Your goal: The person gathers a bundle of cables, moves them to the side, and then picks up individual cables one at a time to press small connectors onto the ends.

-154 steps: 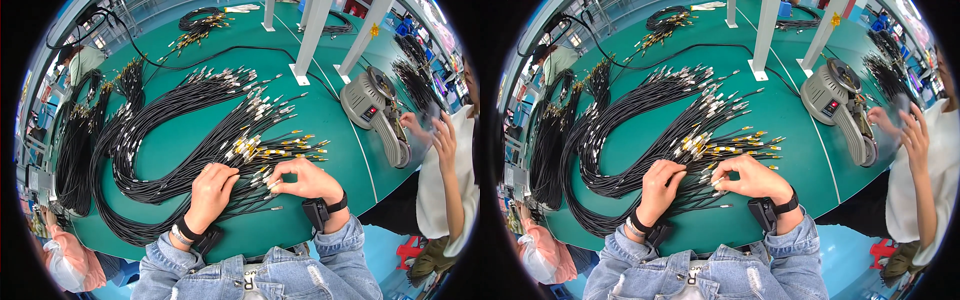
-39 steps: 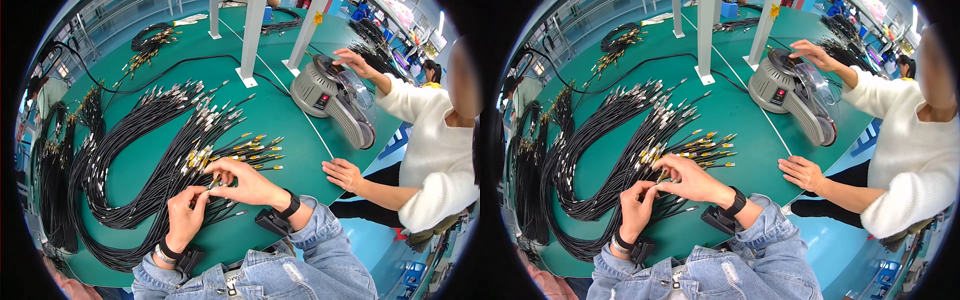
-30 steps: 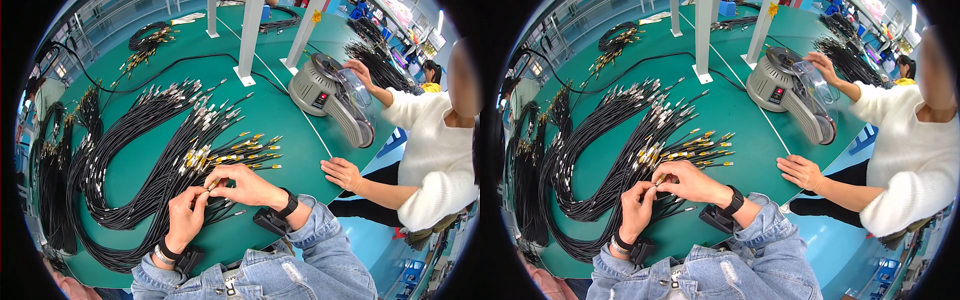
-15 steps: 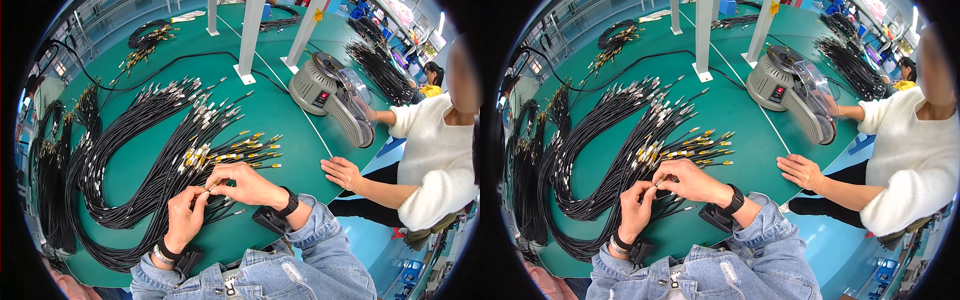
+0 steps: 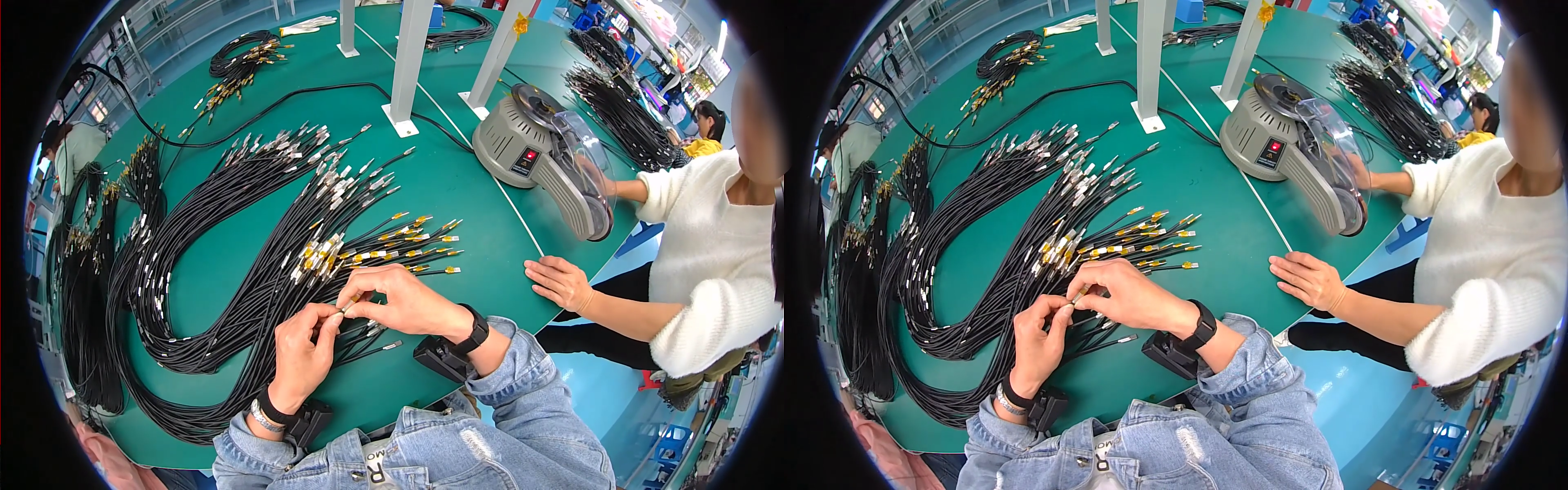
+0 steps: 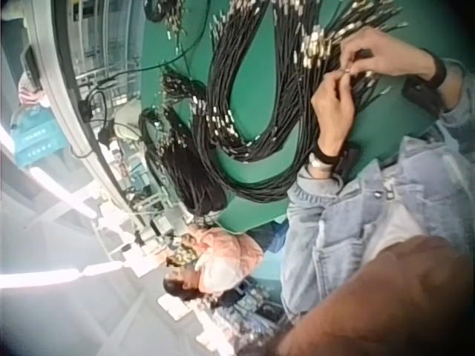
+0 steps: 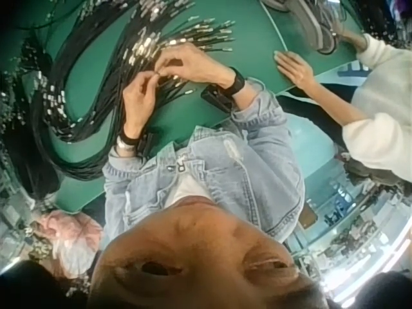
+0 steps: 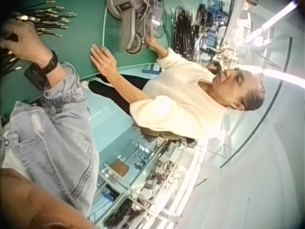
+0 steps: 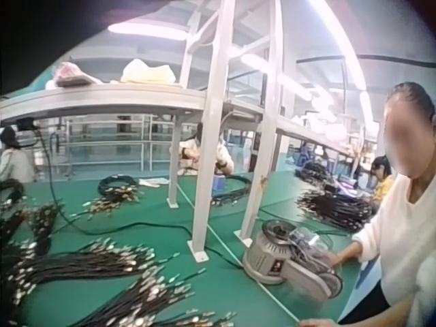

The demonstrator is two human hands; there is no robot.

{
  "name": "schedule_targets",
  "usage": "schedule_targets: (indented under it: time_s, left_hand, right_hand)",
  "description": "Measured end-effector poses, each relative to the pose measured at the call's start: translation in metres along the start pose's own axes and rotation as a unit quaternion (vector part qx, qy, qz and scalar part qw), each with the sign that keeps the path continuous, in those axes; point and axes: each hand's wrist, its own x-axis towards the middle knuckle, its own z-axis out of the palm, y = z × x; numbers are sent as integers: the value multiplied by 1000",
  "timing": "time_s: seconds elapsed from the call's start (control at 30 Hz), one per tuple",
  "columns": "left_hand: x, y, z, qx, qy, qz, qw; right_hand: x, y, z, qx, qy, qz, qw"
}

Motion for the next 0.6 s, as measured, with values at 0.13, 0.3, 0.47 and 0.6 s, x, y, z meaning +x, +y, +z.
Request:
schedule_targets:
  time_s: [0.13,0.3,0.47,0.6]
  left_hand:
    - [1,0,1,0,9,-1,1000]
    - [1,1,1,1,7,6,1000]
    - [1,-1,-1,9,-9,13,1000]
    - [0,-1,-3,8,-18,-1,1000]
  right_hand:
    - [0,-1,-1,1,-1,4,1000]
    - [0,-1,-1,-3,4,2,1000]
    - [-1,-3,-3,-6,5,11,1000]
    - [-1,-8,-6,-26,1,26,999]
